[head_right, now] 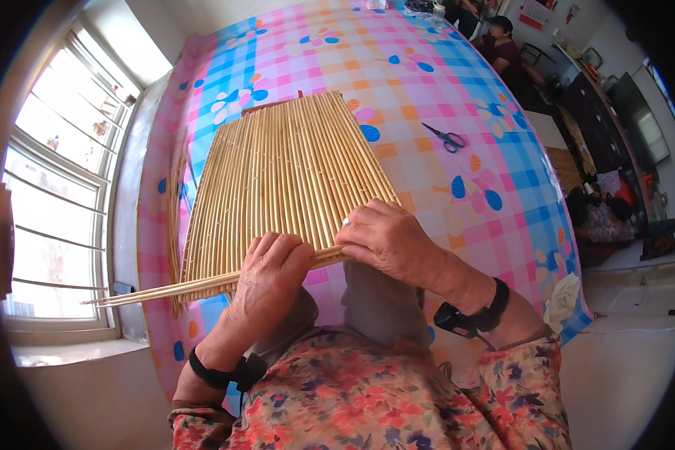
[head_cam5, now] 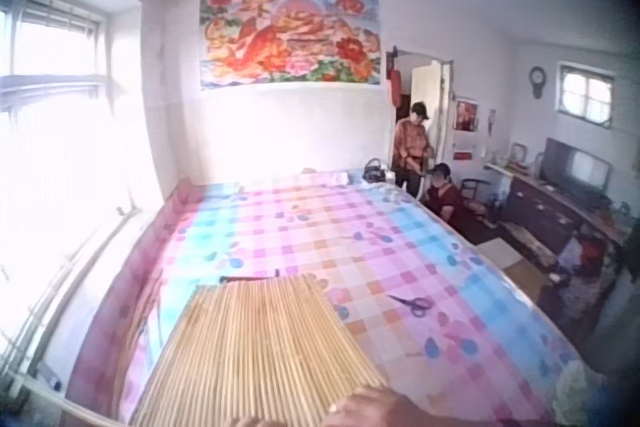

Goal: The person weaves bamboo strips together using a needle and thread, securing the slats to form a large mat on a checkered surface.

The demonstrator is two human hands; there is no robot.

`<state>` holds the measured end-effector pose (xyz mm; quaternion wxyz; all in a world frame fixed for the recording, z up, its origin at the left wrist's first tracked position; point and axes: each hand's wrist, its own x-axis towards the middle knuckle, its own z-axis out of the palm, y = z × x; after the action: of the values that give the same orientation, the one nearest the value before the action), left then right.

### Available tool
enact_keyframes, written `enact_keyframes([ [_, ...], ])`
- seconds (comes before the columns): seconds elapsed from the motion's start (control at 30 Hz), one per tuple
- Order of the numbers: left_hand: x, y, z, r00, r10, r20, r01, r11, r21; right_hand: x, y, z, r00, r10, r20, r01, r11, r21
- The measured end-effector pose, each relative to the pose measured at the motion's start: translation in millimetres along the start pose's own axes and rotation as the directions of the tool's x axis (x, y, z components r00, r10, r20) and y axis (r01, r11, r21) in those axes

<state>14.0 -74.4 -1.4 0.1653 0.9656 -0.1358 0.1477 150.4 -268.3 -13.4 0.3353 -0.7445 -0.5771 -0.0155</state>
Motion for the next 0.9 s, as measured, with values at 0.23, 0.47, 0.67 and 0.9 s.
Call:
enact_keyframes([
  [0.23,0.1,-10.9,6.8,0.994,0.102,-0.048,-0.101,0.995,0.025,-0.4,-1.8,3.5,1.000,0.003,-0.008,-0.003,1.000,-0.017],
  [0.47,-6.4,-3.6,12.1,0.993,0.093,-0.066,-0.086,0.991,0.101,-2.3,-0.2,3.3,1.000,0.005,0.015,-0.004,1.000,-0.018],
  [0.67,-18.9,-7.2,13.7,0.959,0.224,-0.175,-0.198,0.968,0.157,0.6,-0.2,2.1,1.000,0.017,-0.005,-0.017,1.000,-0.009],
  [0.9,-26.1,-12.1,23.2,0.938,0.303,-0.167,-0.249,0.926,0.284,1.2,-1.1,6.3,1.000,-0.018,-0.003,0.018,0.999,-0.037],
])
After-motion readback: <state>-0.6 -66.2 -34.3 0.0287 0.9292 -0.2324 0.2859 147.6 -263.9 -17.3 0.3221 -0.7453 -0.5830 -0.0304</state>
